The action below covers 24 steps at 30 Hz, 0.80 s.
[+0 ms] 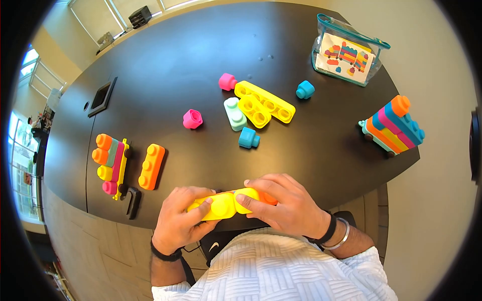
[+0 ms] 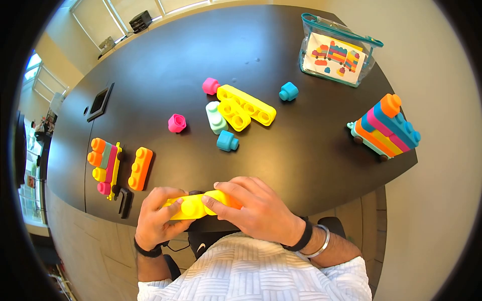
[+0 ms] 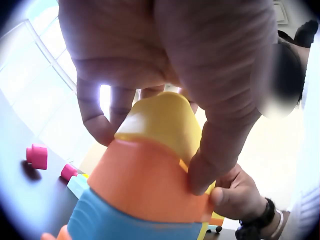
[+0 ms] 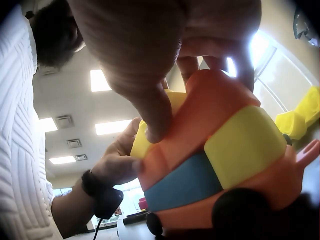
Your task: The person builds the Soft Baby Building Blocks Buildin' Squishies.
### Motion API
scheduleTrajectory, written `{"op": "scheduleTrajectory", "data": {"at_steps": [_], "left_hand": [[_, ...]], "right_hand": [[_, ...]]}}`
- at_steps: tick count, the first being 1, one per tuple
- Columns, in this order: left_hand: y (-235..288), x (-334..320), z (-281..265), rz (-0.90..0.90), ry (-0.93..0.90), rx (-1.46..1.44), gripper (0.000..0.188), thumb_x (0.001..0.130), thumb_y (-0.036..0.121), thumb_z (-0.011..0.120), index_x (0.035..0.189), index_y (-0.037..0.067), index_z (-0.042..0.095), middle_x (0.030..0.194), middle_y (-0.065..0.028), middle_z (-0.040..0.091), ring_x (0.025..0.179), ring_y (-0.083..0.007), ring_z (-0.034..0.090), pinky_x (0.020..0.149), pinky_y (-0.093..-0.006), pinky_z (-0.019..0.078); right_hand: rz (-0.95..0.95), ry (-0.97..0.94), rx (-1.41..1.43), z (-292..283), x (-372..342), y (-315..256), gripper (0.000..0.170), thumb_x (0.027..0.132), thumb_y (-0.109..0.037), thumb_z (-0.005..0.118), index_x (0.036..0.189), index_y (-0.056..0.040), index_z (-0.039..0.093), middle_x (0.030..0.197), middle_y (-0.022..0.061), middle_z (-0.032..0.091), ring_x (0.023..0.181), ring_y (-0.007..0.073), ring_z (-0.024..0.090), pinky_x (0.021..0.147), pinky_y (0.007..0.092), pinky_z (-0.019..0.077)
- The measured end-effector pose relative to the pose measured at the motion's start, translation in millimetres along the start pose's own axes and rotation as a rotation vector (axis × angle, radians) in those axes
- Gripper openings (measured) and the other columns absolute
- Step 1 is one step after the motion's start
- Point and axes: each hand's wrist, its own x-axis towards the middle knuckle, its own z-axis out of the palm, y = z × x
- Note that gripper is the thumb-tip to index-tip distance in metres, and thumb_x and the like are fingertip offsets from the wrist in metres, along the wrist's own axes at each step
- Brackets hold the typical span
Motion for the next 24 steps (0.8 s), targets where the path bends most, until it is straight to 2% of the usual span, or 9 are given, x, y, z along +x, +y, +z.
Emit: {"op": "scheduleTrajectory", "data": {"at_steps": [3,6,8,10,12,14,15,19,24], "left_hand": [[1,-5,8,0.017,0.033,0.002,0.042,0.082,0.016,0.094,0.113,0.007,0.067,0.129,-0.0133,0.077,0.103,-0.0359,0.076,0.085,-0.0465,0.0608],[2,-9,13,0.015,0.056,0.019,0.045,0.081,0.015,0.092,0.117,0.006,0.066,0.129,-0.0141,0.076,0.102,-0.037,0.076,0.085,-0.0479,0.0622],[3,-10,16,-0.002,0.07,0.021,0.047,0.081,0.014,0.092,0.119,0.006,0.065,0.129,-0.0144,0.076,0.102,-0.0375,0.076,0.085,-0.0485,0.0627],[3,-11,18,-0.015,0.074,0.028,0.049,0.08,0.012,0.091,0.122,0.006,0.065,0.128,-0.0147,0.075,0.101,-0.0379,0.076,0.084,-0.0482,0.0625],[4,-11,18,-0.035,0.073,0.021,0.05,0.08,0.012,0.092,0.122,0.006,0.066,0.127,-0.0145,0.075,0.1,-0.0378,0.076,0.084,-0.0483,0.0622],[6,-10,17,-0.055,0.076,0.023,0.05,0.08,0.011,0.092,0.123,0.007,0.067,0.126,-0.0144,0.074,0.1,-0.0377,0.075,0.083,-0.0484,0.0619],[8,-9,16,-0.07,0.056,0.018,0.051,0.08,0.012,0.093,0.124,0.007,0.067,0.125,-0.0144,0.074,0.101,-0.0372,0.075,0.083,-0.0484,0.0613],[8,-10,17,-0.085,0.016,0.038,0.052,0.084,0.015,0.094,0.129,0.007,0.069,0.125,-0.0142,0.074,0.104,-0.0358,0.073,0.083,-0.0479,0.06],[7,-14,20,-0.096,-0.004,0.035,0.051,0.086,0.017,0.093,0.131,0.008,0.07,0.126,-0.0151,0.073,0.106,-0.0361,0.072,0.084,-0.0479,0.0596]], "right_hand": [[-0.011,-0.077,0.024,-6,6,4,0.058,0.09,-0.03,0.091,0.144,-0.0187,0.074,0.13,0.0113,0.072,0.118,0.0339,0.07,0.097,0.0468,0.0595],[0.014,-0.194,0.24,-15,16,16,0.06,0.092,-0.037,0.091,0.145,-0.0154,0.071,0.126,0.0124,0.071,0.116,0.0368,0.07,0.098,0.0472,0.0588],[-0.041,-0.237,0.504,-19,27,32,0.067,0.092,-0.053,0.087,0.141,-0.01,0.074,0.128,0.0138,0.073,0.112,0.0366,0.073,0.095,0.0463,0.0605],[0.064,-0.287,0.633,-26,41,49,0.061,0.096,-0.049,0.087,0.139,-0.0075,0.073,0.127,0.0144,0.073,0.112,0.0355,0.073,0.097,0.0462,0.06],[0.133,-0.264,0.317,-30,56,71,0.046,0.101,-0.036,0.086,0.135,-0.0071,0.072,0.125,0.0134,0.073,0.113,0.035,0.073,0.098,0.0461,0.0599],[0.104,-0.242,0.025,-23,65,90,0.037,0.101,-0.023,0.084,0.132,-0.0073,0.071,0.123,0.013,0.073,0.114,0.0367,0.073,0.097,0.0472,0.06],[0.096,-0.265,-0.095,-21,67,95,0.04,0.096,-0.018,0.086,0.132,-0.0096,0.07,0.124,0.0127,0.071,0.116,0.0372,0.071,0.098,0.0478,0.0592],[-0.04,-0.454,-0.33,0,72,106,0.046,0.092,-0.015,0.086,0.136,-0.0168,0.069,0.138,0.0122,0.066,0.12,0.0341,0.068,0.102,0.0471,0.0571],[-0.063,-0.477,-0.407,20,79,110,0.045,0.092,-0.014,0.084,0.134,-0.0173,0.069,0.137,0.0126,0.063,0.118,0.0345,0.069,0.101,0.0468,0.0567]]}}
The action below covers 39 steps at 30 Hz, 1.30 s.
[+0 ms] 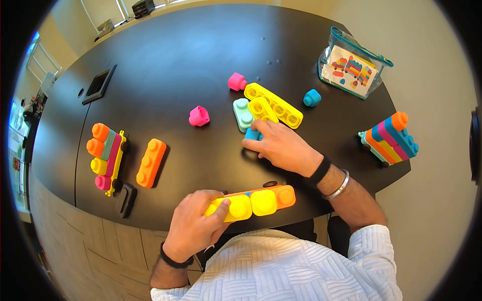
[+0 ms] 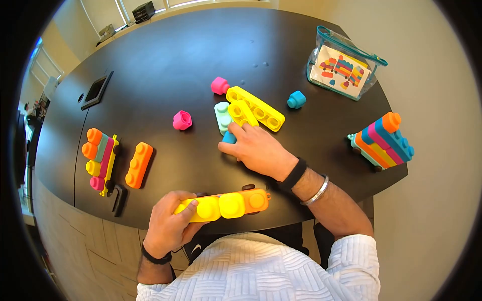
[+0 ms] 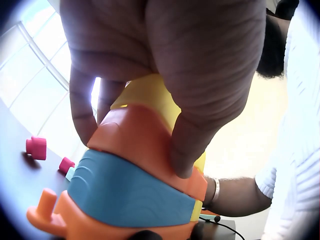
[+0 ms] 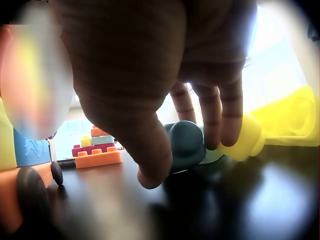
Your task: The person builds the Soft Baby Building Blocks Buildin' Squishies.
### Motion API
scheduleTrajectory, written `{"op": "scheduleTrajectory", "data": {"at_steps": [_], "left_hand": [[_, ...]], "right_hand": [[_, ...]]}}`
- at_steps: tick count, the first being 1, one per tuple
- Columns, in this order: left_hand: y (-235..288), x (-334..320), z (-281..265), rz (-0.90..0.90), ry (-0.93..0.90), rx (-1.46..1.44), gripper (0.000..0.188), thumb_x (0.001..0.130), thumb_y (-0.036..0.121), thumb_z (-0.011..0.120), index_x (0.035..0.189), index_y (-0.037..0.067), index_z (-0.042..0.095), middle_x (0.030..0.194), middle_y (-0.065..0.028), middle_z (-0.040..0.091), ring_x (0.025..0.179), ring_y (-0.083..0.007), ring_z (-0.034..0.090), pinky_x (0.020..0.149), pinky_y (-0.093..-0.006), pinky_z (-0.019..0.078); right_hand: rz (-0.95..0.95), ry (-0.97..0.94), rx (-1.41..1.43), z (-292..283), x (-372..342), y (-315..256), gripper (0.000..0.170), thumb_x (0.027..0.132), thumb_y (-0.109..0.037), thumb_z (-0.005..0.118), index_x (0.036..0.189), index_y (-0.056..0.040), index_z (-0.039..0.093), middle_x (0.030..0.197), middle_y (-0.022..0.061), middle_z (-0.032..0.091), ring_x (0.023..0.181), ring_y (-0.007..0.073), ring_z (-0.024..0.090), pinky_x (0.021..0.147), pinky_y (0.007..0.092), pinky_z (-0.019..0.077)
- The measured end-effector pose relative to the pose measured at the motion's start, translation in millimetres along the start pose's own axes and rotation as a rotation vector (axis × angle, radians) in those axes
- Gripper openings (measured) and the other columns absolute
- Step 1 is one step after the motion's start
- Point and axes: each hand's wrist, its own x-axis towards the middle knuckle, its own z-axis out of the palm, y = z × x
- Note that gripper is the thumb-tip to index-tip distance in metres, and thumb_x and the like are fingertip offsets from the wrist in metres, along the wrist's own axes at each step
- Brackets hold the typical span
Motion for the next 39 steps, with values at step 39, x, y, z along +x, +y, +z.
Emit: {"op": "scheduleTrajectory", "data": {"at_steps": [39], "left_hand": [[9,-1,8,-0.057,0.072,0.003,0.056,0.088,0.018,0.096,0.134,0.012,0.064,0.124,-0.0174,0.073,0.1,-0.0387,0.076,0.079,-0.0469,0.062]], "right_hand": [[-0.029,-0.164,0.649,-89,-76,-36,0.097,0.095,-0.062,0.082,0.169,-0.0097,0.048,0.114,0.0163,0.063,0.099,0.0362,0.069,0.085,0.0478,0.0589]]}}
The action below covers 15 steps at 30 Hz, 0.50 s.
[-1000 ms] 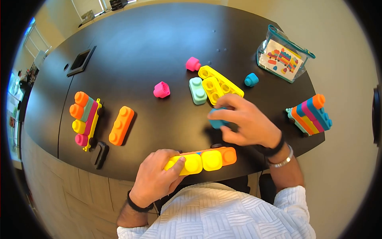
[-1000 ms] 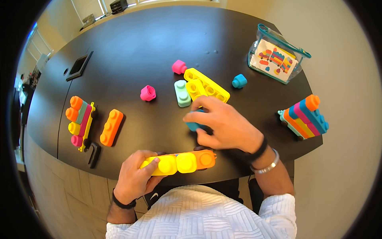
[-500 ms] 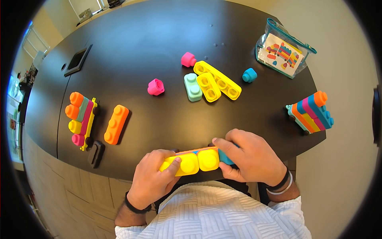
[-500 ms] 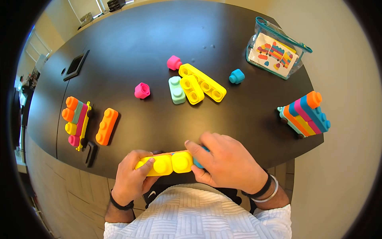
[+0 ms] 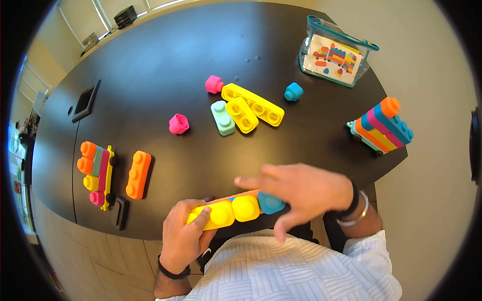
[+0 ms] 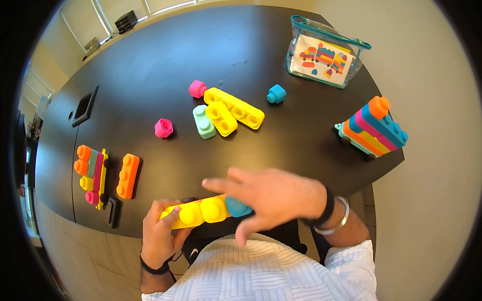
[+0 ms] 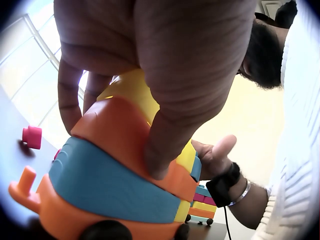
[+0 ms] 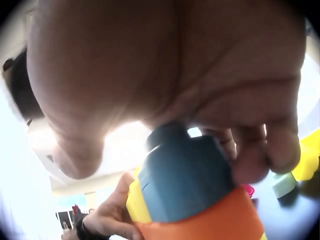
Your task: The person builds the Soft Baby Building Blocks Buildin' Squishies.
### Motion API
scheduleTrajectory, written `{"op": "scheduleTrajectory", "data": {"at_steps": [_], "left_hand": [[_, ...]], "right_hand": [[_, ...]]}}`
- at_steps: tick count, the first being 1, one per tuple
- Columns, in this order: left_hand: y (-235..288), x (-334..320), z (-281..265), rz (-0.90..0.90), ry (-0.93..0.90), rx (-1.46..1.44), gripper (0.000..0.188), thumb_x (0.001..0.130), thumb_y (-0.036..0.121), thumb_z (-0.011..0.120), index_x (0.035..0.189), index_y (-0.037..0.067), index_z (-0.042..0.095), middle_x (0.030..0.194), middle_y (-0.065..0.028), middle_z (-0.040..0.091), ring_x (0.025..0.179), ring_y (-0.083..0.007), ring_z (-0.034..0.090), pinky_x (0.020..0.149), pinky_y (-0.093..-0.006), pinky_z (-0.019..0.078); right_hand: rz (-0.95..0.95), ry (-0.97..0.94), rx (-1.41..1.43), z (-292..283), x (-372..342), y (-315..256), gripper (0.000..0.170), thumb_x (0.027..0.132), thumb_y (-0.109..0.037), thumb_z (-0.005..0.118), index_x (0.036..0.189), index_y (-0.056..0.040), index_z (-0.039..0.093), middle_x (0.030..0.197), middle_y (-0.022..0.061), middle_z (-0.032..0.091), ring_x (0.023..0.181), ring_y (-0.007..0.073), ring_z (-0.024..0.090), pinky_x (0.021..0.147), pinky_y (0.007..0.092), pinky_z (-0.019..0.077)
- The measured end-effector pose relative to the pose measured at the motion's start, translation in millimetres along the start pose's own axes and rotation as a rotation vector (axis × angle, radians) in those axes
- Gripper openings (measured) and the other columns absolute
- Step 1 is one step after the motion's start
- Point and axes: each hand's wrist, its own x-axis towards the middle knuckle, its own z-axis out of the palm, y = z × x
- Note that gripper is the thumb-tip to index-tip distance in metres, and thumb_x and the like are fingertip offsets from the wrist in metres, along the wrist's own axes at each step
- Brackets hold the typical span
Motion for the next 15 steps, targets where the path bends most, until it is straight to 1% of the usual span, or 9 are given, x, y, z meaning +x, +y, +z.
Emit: {"op": "scheduleTrajectory", "data": {"at_steps": [1,2,3,5,7,9,12,13,15], "left_hand": [[0,1,-1,0.02,-0.013,0.022,0.06,0.09,0.02,0.097,0.137,0.012,0.06,0.123,-0.0193,0.072,0.098,-0.039,0.077,0.077,-0.0456,0.0626],[1,1,-1,0.031,-0.015,0.023,0.06,0.09,0.02,0.097,0.137,0.012,0.06,0.123,-0.0193,0.072,0.098,-0.039,0.077,0.077,-0.0456,0.0626],[0,1,-1,0.023,-0.014,0.009,0.06,0.091,0.021,0.097,0.138,0.012,0.061,0.123,-0.0195,0.072,0.099,-0.0389,0.077,0.078,-0.0449,0.063],[0,-1,2,0.024,-0.003,0.002,0.059,0.091,0.021,0.096,0.138,0.011,0.061,0.123,-0.0196,0.072,0.099,-0.0389,0.077,0.078,-0.0443,0.0634],[0,-2,4,-0.006,0.005,-0.029,0.059,0.091,0.021,0.096,0.138,0.011,0.062,0.124,-0.0202,0.071,0.1,-0.0384,0.077,0.079,-0.0437,0.0643],[2,-3,4,-0.008,0.013,-0.022,0.059,0.092,0.021,0.096,0.139,0.011,0.062,0.125,-0.0203,0.071,0.1,-0.0385,0.078,0.079,-0.0441,0.0645],[2,-4,4,-0.011,0.014,-0.007,0.06,0.092,0.021,0.096,0.14,0.012,0.062,0.126,-0.0205,0.071,0.1,-0.0389,0.078,0.079,-0.0445,0.0647],[2,-4,4,-0.013,0.01,0.002,0.06,0.092,0.021,0.096,0.141,0.011,0.061,0.127,-0.0205,0.071,0.101,-0.0392,0.078,0.08,-0.0445,0.0648],[3,-3,5,-0.012,0.014,-0.013,0.059,0.092,0.021,0.096,0.14,0.011,0.062,0.127,-0.0208,0.071,0.101,-0.04,0.078,0.08,-0.0449,0.0647]], "right_hand": [[-0.005,0.014,0.121,-3,0,17,0.092,0.099,-0.06,0.08,0.169,-0.0084,0.048,0.116,0.0173,0.065,0.102,0.0375,0.07,0.087,0.0488,0.0596],[0.184,-0.039,0.154,-12,6,29,0.083,0.105,-0.059,0.074,0.167,-0.0076,0.051,0.122,0.019,0.067,0.108,0.0396,0.071,0.094,0.0495,0.0596],[0.091,0.181,0.08,-10,10,59,0.078,0.108,-0.057,0.072,0.163,-0.0051,0.053,0.123,0.0215,0.068,0.111,0.0418,0.07,0.099,0.0516,0.0584],[0.344,0.359,-0.311,-17,17,80,0.078,0.108,-0.057,0.071,0.16,-0.0007,0.054,0.136,0.0256,0.064,0.122,0.0445,0.068,0.104,0.0537,0.0575],[0.386,0.508,-0.529,-12,24,122,0.08,0.109,-0.058,0.07,0.16,0.0005,0.053,0.144,0.0271,0.061,0.125,0.0487,0.065,0.105,0.0547,0.0582],[0.436,0.49,-0.432,-11,31,157,0.073,0.11,-0.054,0.069,0.157,0.0007,0.056,0.144,0.0267,0.061,0.126,0.0474,0.066,0.105,0.055,0.0583],[0.539,0.373,-0.383,-15,43,162,0.06,0.115,-0.04,0.067,0.155,0.0035,0.058,0.141,0.0247,0.065,0.129,0.0456,0.064,0.109,0.0519,0.0552],[0.536,0.372,-0.382,-16,45,161,0.06,0.115,-0.04,0.067,0.155,0.0035,0.058,0.141,0.0247,0.065,0.129,0.0456,0.064,0.109,0.0519,0.0552],[0.562,0.354,-0.29,-18,50,157,0.055,0.111,-0.034,0.072,0.148,0.0047,0.062,0.13,0.0247,0.068,0.124,0.0459,0.066,0.108,0.0513,0.0555]]}}
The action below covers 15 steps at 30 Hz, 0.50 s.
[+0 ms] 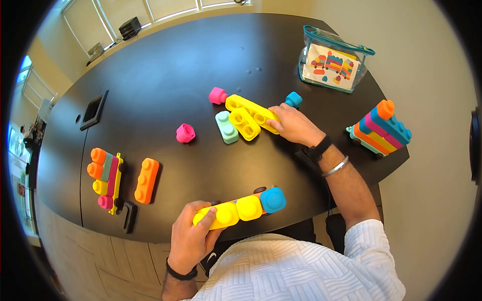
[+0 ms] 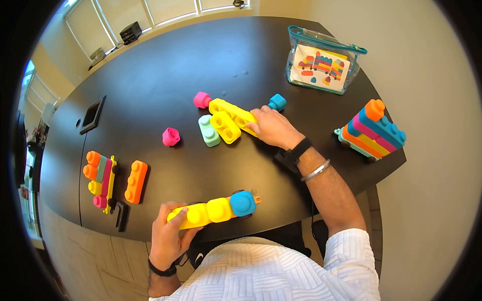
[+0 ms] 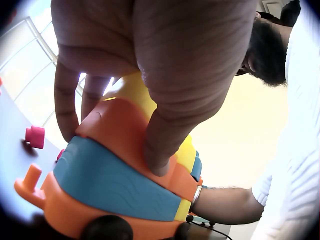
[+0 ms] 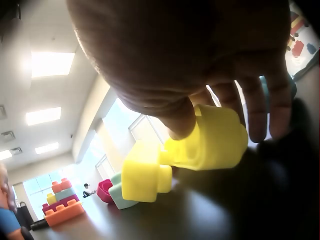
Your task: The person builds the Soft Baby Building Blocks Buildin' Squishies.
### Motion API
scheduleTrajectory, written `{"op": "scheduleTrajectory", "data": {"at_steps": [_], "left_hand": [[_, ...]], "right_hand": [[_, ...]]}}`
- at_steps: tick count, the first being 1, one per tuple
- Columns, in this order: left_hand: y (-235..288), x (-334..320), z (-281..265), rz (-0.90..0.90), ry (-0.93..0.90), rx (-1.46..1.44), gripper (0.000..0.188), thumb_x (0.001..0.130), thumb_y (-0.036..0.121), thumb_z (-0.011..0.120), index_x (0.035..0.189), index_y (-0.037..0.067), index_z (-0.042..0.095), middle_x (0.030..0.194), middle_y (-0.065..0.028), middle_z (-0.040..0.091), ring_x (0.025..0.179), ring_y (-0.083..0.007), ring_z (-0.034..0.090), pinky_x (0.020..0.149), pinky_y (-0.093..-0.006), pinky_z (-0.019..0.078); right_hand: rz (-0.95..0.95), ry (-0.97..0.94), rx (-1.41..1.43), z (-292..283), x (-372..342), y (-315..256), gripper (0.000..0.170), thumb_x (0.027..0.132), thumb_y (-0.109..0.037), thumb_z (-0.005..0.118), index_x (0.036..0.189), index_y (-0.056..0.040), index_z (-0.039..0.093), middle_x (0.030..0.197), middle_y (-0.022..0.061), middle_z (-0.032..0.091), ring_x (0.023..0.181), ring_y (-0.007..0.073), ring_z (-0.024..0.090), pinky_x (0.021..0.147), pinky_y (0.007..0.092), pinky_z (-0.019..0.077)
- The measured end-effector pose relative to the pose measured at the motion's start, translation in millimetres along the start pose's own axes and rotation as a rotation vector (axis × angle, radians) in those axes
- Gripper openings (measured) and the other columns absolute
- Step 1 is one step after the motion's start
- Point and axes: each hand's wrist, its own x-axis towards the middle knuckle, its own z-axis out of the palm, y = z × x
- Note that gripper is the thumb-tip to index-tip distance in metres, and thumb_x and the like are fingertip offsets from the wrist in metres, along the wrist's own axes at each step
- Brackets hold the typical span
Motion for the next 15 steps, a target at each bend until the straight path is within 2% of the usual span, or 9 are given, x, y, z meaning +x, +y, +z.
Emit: {"op": "scheduleTrajectory", "data": {"at_steps": [4,6,7,8,10,11,13,14,15], "left_hand": [[3,3,-4,-0.014,-0.012,-0.023,0.056,0.092,0.021,0.095,0.137,0.009,0.064,0.126,-0.0217,0.07,0.101,-0.0419,0.077,0.082,-0.0462,0.0646],[4,5,-7,-0.025,-0.013,-0.041,0.056,0.091,0.02,0.096,0.137,0.01,0.065,0.126,-0.022,0.07,0.102,-0.0421,0.076,0.083,-0.0463,0.0646],[4,6,-8,-0.017,-0.022,-0.067,0.056,0.09,0.018,0.096,0.137,0.01,0.066,0.126,-0.0222,0.07,0.103,-0.0423,0.076,0.084,-0.0464,0.0645],[4,5,-7,-0.031,-0.014,-0.064,0.056,0.09,0.018,0.096,0.137,0.01,0.066,0.126,-0.0222,0.07,0.103,-0.0423,0.076,0.084,-0.0464,0.0645],[3,5,-4,-0.02,-0.003,-0.09,0.056,0.089,0.014,0.096,0.136,0.009,0.066,0.127,-0.0224,0.07,0.105,-0.0419,0.075,0.086,-0.0461,0.0644],[2,4,-2,-0.026,0.005,-0.088,0.056,0.089,0.014,0.096,0.136,0.009,0.066,0.127,-0.0224,0.07,0.105,-0.0419,0.075,0.086,-0.0461,0.0644],[1,2,3,-0.034,0.021,-0.148,0.058,0.09,0.019,0.095,0.139,0.009,0.066,0.128,-0.0195,0.069,0.105,-0.0412,0.073,0.087,-0.0483,0.0615],[1,1,5,-0.042,0.025,-0.149,0.058,0.09,0.019,0.095,0.139,0.009,0.066,0.128,-0.0195,0.069,0.105,-0.0412,0.073,0.087,-0.0483,0.0615],[0,2,7,-0.036,0.043,-0.175,0.065,0.089,0.018,0.095,0.144,0.008,0.061,0.127,-0.0197,0.069,0.105,-0.0411,0.073,0.088,-0.0483,0.0614]], "right_hand": [[-0.059,0.124,0.117,3,-11,1,0.054,0.099,-0.03,0.079,0.139,0.002,0.061,0.121,0.0269,0.068,0.118,0.0447,0.068,0.103,0.0524,0.0574],[0.018,0.181,0.233,-6,-18,4,0.053,0.089,-0.025,0.083,0.128,0.0012,0.059,0.117,0.0257,0.067,0.114,0.0422,0.07,0.098,0.0505,0.0568],[0.066,0.153,0.258,-11,-22,5,0.051,0.085,-0.022,0.085,0.12,-0.0007,0.055,0.116,0.0248,0.066,0.11,0.0362,0.07,0.093,0.0464,0.0562],[0.054,0.142,0.257,-20,-27,2,0.051,0.085,-0.022,0.085,0.12,-0.0007,0.055,0.116,0.0248,0.066,0.11,0.0362,0.07,0.093,0.0464,0.0562],[0.286,0.001,0.473,-41,-41,-10,0.05,0.087,-0.019,0.083,0.122,-0.0008,0.053,0.12,0.0241,0.067,0.109,0.0308,0.069,0.091,0.0425,0.0564],[0.278,-0.004,0.469,-50,-51,-17,0.05,0.087,-0.019,0.083,0.122,-0.0008,0.053,0.12,0.0241,0.067,0.109,0.0308,0.069,0.091,0.0425,0.0564],[0.059,0.163,0.498,-61,-75,-31,0.049,0.086,-0.009,0.083,0.124,-0.0037,0.052,0.124,0.0226,0.068,0.106,0.0284,0.069,0.095,0.0402,0.057],[0.056,0.154,0.495,-59,-86,-35,0.049,0.086,-0.009,0.083,0.124,-0.0037,0.052,0.124,0.0226,0.068,0.106,0.0284,0.069,0.095,0.0402,0.057],[-0.148,0.242,0.6,-56,-97,-40,0.051,0.086,-0.006,0.085,0.125,-0.0053,0.053,0.126,0.0223,0.069,0.107,0.0299,0.07,0.098,0.0416,0.0573]]}}
